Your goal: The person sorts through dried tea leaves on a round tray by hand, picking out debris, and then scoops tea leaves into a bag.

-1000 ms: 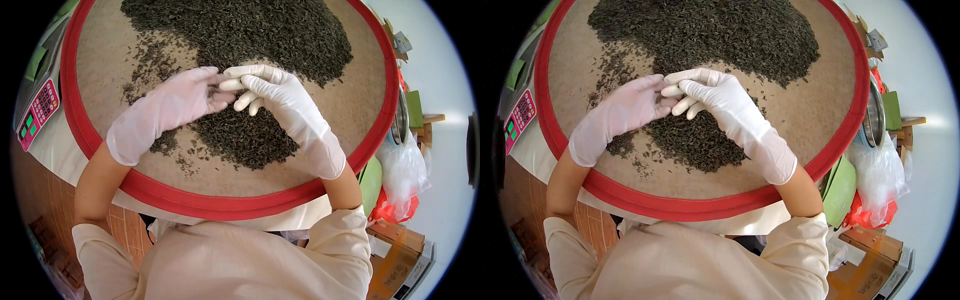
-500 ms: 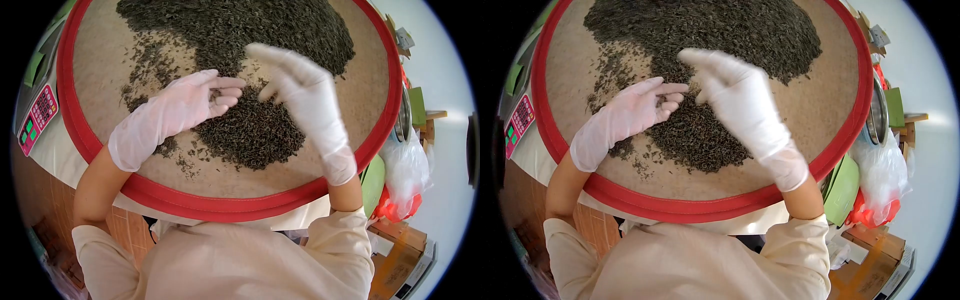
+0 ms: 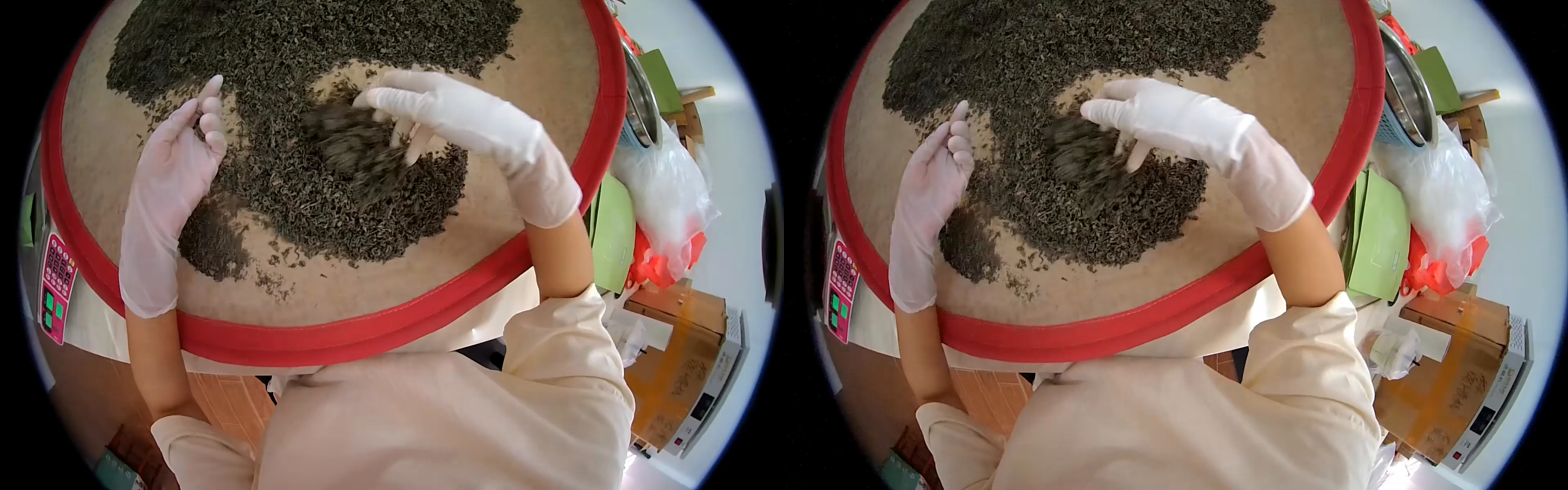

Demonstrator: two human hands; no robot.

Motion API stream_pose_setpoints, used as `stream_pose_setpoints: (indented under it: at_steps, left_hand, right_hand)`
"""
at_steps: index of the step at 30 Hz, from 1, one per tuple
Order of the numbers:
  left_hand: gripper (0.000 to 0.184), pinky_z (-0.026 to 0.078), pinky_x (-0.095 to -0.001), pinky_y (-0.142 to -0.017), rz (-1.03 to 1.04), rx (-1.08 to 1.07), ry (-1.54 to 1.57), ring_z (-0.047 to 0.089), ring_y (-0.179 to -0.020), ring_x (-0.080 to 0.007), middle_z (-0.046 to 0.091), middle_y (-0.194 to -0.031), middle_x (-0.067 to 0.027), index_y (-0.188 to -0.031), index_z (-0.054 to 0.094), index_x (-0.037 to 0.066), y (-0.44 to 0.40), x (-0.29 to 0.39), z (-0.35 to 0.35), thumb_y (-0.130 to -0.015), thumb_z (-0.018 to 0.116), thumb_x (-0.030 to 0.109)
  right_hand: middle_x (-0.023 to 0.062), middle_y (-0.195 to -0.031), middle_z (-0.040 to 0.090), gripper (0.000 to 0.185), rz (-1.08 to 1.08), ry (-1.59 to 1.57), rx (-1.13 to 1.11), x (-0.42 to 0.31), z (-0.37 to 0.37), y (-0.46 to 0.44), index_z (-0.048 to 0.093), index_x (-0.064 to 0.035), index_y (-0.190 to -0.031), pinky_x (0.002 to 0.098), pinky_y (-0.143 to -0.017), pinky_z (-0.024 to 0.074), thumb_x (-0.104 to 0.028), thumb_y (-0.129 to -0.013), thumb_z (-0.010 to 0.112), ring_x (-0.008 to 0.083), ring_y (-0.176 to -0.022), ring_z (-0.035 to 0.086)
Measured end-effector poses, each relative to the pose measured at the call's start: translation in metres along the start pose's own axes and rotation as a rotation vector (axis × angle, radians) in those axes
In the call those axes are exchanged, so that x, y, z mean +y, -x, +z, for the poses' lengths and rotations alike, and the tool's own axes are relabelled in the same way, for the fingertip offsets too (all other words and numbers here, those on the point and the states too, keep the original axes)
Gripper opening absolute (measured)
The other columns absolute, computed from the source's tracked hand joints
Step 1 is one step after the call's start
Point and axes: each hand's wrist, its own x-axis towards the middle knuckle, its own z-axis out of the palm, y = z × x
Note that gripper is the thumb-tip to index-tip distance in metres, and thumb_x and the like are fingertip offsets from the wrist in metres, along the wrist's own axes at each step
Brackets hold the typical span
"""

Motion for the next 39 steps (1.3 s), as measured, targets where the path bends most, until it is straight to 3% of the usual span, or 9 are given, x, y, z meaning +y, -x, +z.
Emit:
stream_pose_setpoints:
  at_steps: [2,7,8,13,19,20,27,37,39]
  left_hand:
    - [0.038,0.051,-0.0365,-0.082,0.01,0.009,-0.007,0.062,-0.092,-0.0252,0.061,-0.108,-0.0161,-0.139,0.038,0.0,0.001,0.0,-0.003,-0.105,0.029,0.013]
    - [0.039,0.051,-0.0366,-0.081,0.02,0.024,-0.026,0.062,-0.091,-0.0251,0.061,-0.108,-0.0157,-0.141,0.036,0.001,0.001,0.002,-0.006,-0.104,0.03,0.012]
    - [0.039,0.051,-0.0363,-0.081,0.015,0.01,-0.014,0.062,-0.091,-0.025,0.061,-0.108,-0.0155,-0.142,0.035,0.002,0.001,0.002,-0.005,-0.104,0.031,0.011]
    - [0.041,0.051,-0.0344,-0.08,0.034,0.022,-0.049,0.06,-0.087,-0.021,0.06,-0.104,-0.0119,-0.144,0.032,0.004,0.001,0.004,-0.006,-0.103,0.033,0.009]
    - [0.042,0.051,-0.0243,-0.071,0.103,0.093,-0.158,0.055,-0.08,-0.0128,0.056,-0.095,-0.0053,-0.141,0.034,-0.003,0.0,-0.009,0.006,-0.1,0.042,0.005]
    - [0.042,0.053,-0.032,-0.079,0.027,-0.011,-0.064,0.058,-0.084,-0.0172,0.059,-0.1,-0.0084,-0.145,0.031,0.005,-0.002,-0.003,-0.003,-0.103,0.034,0.008]
    - [0.046,0.054,-0.0278,-0.075,0.101,0.001,-0.2,0.059,-0.08,-0.0142,0.059,-0.098,-0.0062,-0.145,0.029,0.003,0.0,-0.008,0.004,-0.101,0.04,0.006]
    - [0.048,0.053,-0.0252,-0.074,0.094,0.05,-0.221,0.057,-0.08,-0.0119,0.059,-0.098,-0.0045,-0.145,0.029,0.001,0.001,-0.005,0.003,-0.099,0.043,0.005]
    - [0.048,0.053,-0.0251,-0.074,0.092,0.033,-0.232,0.057,-0.08,-0.0119,0.059,-0.098,-0.0046,-0.145,0.029,0.001,0.0,-0.005,0.003,-0.099,0.043,0.004]
  right_hand:
    - [0.0052,-0.097,0.062,0.05,-0.124,-0.135,0.061,0.0,0.002,0.004,0.057,-0.0069,-0.121,0.0261,-0.066,0.0513,-0.049,-0.096,0.047,0.0135,-0.073,0.062]
    - [0.0045,-0.082,0.063,0.036,-0.032,0.37,0.35,0.022,-0.02,-0.003,0.061,-0.0057,-0.112,0.0259,-0.063,0.0509,-0.036,-0.096,0.05,0.0118,-0.072,0.06]
    - [0.0211,-0.093,0.067,0.041,0.082,0.351,0.352,0.015,-0.021,0.008,0.063,0.0023,-0.105,0.0381,-0.081,0.0501,-0.033,-0.093,0.046,0.0327,-0.086,0.065]
    - [0.0166,-0.091,0.068,0.032,0.008,0.421,0.321,0.026,-0.022,0.005,0.065,-0.0026,-0.105,0.0368,-0.078,0.0506,-0.028,-0.091,0.052,0.031,-0.085,0.066]
    - [0.0112,-0.095,0.064,0.022,-0.653,0.424,0.428,0.011,0.038,-0.017,0.066,-0.0077,-0.107,0.036,-0.081,0.0507,-0.009,-0.087,0.058,0.0298,-0.089,0.063]
    - [0.0101,-0.097,0.063,0.024,-0.655,0.413,0.406,0.012,0.045,-0.018,0.065,-0.0078,-0.109,0.0369,-0.083,0.0501,-0.007,-0.086,0.058,0.029,-0.095,0.061]
    - [0.0108,-0.097,0.066,0.021,-0.594,0.131,-0.049,-0.005,0.051,-0.006,0.067,-0.0061,-0.104,0.0329,-0.083,0.0505,0.0,-0.087,0.057,0.0273,-0.092,0.064]
    - [0.011,-0.088,0.064,0.019,-0.441,0.303,0.281,0.009,0.048,-0.016,0.068,-0.0094,-0.102,0.0351,-0.072,0.0508,-0.004,-0.087,0.057,0.0265,-0.078,0.062]
    - [0.0103,-0.09,0.063,0.018,-0.667,0.382,0.342,0.007,0.058,-0.021,0.068,-0.0094,-0.1,0.036,-0.073,0.0519,-0.003,-0.086,0.058,0.0275,-0.08,0.063]
